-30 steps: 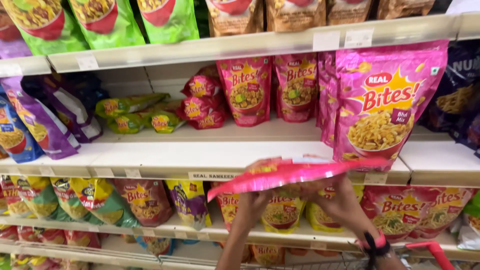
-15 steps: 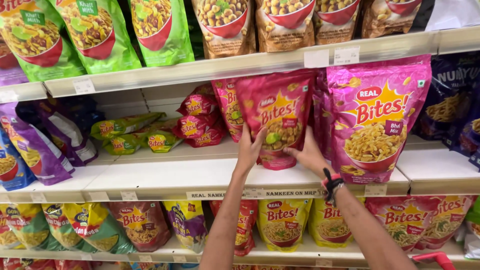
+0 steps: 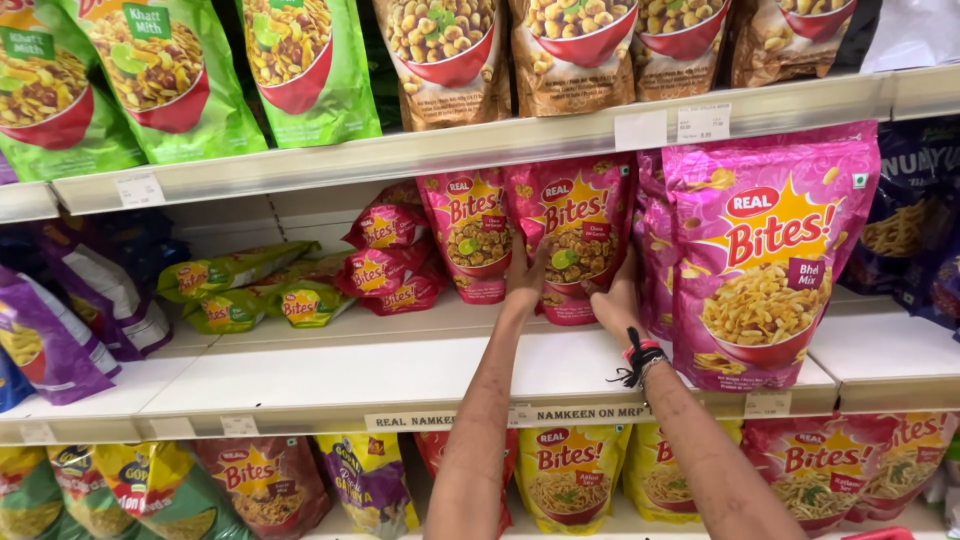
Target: The recorder is seen organizing and straightening snack bags on the shelves of a convenience store and placing some into a shopping cart.
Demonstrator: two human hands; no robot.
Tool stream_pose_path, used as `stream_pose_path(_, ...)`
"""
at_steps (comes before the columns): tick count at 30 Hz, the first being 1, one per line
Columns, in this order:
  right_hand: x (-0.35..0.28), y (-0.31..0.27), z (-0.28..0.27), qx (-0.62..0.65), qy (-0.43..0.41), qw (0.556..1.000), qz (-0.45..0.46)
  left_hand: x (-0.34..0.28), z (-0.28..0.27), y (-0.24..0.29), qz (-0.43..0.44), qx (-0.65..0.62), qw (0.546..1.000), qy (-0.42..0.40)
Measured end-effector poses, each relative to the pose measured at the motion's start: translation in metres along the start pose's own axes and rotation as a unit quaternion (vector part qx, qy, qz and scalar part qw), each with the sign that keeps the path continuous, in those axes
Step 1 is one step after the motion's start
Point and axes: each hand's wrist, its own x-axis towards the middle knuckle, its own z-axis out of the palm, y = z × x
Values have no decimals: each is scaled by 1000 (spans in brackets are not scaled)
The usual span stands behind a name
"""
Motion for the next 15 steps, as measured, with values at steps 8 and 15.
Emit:
stream_pose_path(8,-5,-34,-12,32,-23,992,121,20,11,-25,67,-65,995,-31)
stream_pose_path(15,-2,-28,-8,83,38,986,138,16,6,-17,84,-85,992,-39)
